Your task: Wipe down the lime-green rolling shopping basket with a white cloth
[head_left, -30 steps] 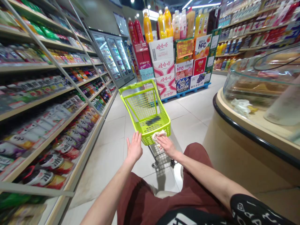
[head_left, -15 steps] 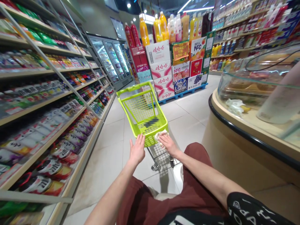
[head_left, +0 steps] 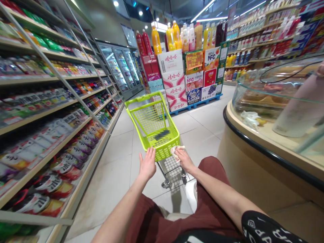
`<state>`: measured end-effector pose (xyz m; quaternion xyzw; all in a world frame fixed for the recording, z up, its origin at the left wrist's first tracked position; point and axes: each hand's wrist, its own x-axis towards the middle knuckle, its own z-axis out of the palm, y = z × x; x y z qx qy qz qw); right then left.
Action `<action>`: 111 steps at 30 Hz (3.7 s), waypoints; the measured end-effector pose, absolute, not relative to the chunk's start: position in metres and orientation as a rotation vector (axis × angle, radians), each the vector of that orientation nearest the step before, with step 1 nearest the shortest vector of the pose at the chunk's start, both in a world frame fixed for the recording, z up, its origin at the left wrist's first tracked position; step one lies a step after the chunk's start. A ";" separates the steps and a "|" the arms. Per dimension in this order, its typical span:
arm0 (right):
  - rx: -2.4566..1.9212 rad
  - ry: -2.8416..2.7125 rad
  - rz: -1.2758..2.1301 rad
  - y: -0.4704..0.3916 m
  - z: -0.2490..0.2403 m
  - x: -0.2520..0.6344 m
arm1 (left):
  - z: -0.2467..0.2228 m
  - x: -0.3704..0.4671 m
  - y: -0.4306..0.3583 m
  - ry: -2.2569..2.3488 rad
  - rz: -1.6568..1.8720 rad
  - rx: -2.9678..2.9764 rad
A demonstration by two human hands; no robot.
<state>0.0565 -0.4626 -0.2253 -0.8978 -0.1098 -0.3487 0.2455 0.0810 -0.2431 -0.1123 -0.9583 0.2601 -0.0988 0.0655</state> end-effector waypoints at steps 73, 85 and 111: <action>-1.987 -0.142 -0.720 -0.409 -0.119 0.051 | -0.074 0.095 -0.290 1.249 -0.041 -3.317; -2.540 0.006 -0.592 -0.428 -0.109 0.080 | -0.075 0.124 -0.263 1.006 -0.681 -3.466; -2.577 -0.087 -0.646 -0.492 -0.103 0.049 | -0.094 0.070 -0.313 1.807 -0.690 -2.766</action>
